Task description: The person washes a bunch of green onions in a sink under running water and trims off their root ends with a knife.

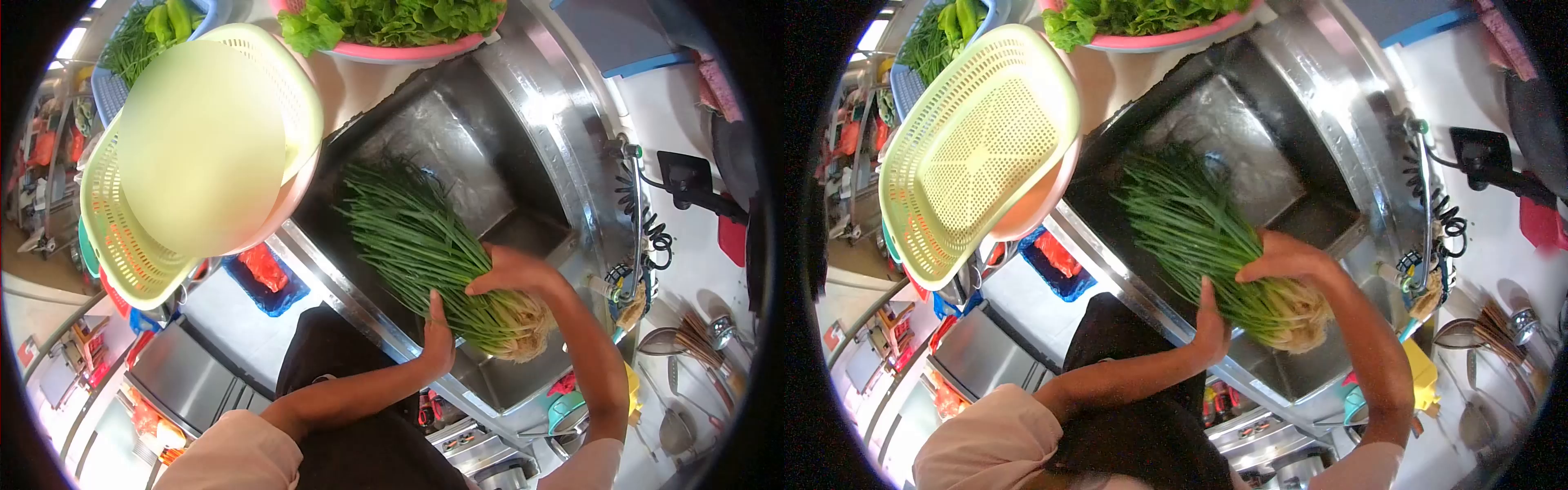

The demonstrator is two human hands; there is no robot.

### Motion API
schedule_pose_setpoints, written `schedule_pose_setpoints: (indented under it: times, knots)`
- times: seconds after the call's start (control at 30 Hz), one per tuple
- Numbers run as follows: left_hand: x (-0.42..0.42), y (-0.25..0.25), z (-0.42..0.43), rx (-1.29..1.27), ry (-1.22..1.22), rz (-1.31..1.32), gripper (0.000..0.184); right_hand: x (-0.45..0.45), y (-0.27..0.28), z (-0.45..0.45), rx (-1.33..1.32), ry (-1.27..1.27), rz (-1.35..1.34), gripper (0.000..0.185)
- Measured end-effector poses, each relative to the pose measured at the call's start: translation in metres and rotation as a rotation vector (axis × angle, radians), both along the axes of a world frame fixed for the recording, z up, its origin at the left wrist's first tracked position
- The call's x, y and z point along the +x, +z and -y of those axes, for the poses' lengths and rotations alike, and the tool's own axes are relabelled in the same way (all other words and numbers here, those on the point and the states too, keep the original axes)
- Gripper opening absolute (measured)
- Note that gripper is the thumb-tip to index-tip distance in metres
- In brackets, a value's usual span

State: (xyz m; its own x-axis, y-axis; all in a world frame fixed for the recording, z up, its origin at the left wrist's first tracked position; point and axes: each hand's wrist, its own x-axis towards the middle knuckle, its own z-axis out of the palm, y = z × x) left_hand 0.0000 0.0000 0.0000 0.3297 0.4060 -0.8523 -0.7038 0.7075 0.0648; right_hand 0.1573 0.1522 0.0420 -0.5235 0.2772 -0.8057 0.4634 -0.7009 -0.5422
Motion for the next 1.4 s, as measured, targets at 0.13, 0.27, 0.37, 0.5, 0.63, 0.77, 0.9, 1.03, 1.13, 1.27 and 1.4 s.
schedule_pose_setpoints:
  times: [0.13, 0.27, 0.37, 0.5, 0.63, 0.77, 0.9, 1.03, 1.13, 1.27, 1.4]
  knots:
    - [0.002, 0.005, -0.004, 0.046, -0.036, -0.067, 0.072, 0.004, -0.015, -0.005, 0.063, 0.069, -0.051, 0.065]
    - [-0.008, -0.002, -0.014, 0.02, -0.072, -0.079, 0.067, 0.007, -0.015, 0.01, -0.02, -0.113, 0.013, 0.063]
    - [-0.017, 0.011, -0.037, 0.088, -0.124, -0.086, 0.063, -0.004, 0.02, 0.032, -0.092, -0.475, 0.175, 0.06]
    - [-0.024, 0.012, -0.064, 0.273, -0.257, -0.248, 0.06, -0.01, 0.028, 0.06, -0.045, -0.829, 0.173, 0.059]
    - [-0.032, -0.031, -0.087, 0.52, -0.36, -0.493, 0.06, -0.016, -0.02, 0.074, 0.029, -1.021, 0.095, 0.061]
    - [-0.045, -0.151, -0.088, 0.537, -0.418, -0.752, 0.062, -0.036, -0.106, 0.061, -0.01, -1.043, 0.004, 0.066]
    - [-0.046, -0.163, -0.094, 0.401, -0.503, -1.04, 0.069, -0.044, -0.177, 0.06, 0.001, -0.957, 0.11, 0.063]
    - [-0.043, -0.151, -0.073, 0.426, -0.46, -1.1, 0.069, -0.034, -0.175, 0.063, -0.078, -0.89, 0.044, 0.061]
    - [-0.034, -0.141, -0.057, 0.228, -0.413, -0.984, 0.067, -0.028, -0.157, 0.051, -0.043, -0.664, 0.074, 0.061]
    - [-0.029, -0.106, -0.043, -0.004, -0.261, -0.899, 0.064, -0.027, -0.125, 0.033, -0.196, -0.44, 0.158, 0.061]
    - [-0.033, -0.093, -0.035, 0.013, -0.091, -0.742, 0.07, -0.03, -0.121, 0.023, -0.142, -0.325, 0.032, 0.06]
